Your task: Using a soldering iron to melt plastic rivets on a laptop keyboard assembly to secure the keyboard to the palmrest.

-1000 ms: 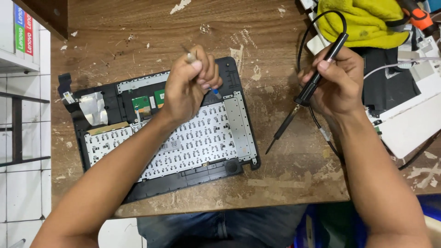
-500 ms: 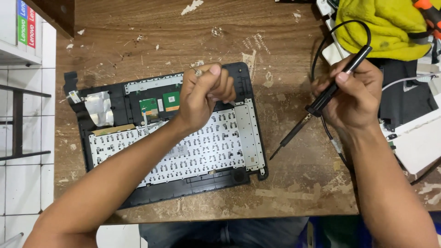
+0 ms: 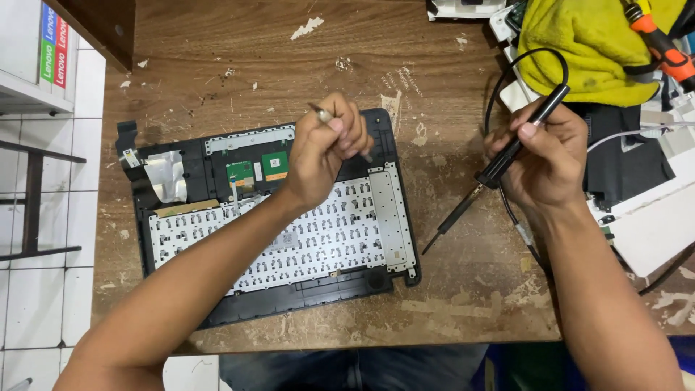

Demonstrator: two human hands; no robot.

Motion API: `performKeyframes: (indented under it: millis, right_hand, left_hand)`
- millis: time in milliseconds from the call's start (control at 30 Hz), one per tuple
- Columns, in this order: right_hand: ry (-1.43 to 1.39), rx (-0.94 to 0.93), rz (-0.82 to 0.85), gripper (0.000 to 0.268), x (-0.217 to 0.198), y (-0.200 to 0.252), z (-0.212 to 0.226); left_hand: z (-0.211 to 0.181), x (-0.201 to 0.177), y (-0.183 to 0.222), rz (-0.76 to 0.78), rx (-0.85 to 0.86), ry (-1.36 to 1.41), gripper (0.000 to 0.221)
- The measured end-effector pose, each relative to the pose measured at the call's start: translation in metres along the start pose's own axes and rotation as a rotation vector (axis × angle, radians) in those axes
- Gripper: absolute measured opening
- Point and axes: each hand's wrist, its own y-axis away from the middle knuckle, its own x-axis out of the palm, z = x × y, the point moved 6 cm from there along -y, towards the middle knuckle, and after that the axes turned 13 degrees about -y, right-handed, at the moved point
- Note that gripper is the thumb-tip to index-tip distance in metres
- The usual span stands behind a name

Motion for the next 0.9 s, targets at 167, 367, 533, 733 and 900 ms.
performKeyframes:
  millis: [167,367,533,733,900]
  right_hand:
    - [-0.027,0.013,0.002,0.003,0.003,0.000,0.000]
    - [-0.004,0.011,-0.032,0.003,0.003,0.000,0.001]
    - [0.121,0.147,-0.133,0.007,0.008,0.000,-0.001]
    - [0.169,0.189,-0.168,0.009,0.008,0.001,-0.006]
    - [0.138,0.179,-0.129,0.005,0.004,0.000,-0.010]
  left_hand:
    - [0.013,-0.012,-0.005,0.030,-0.095,-0.028,0.035]
    - [0.000,-0.022,-0.015,0.018,-0.073,-0.393,0.046]
    - [-0.019,-0.027,-0.029,0.174,0.181,-1.086,0.038]
    - [0.006,-0.044,-0.037,0.229,0.153,-1.406,0.031]
    - [0.011,-0.046,-0.046,0.268,0.130,-1.439,0.033]
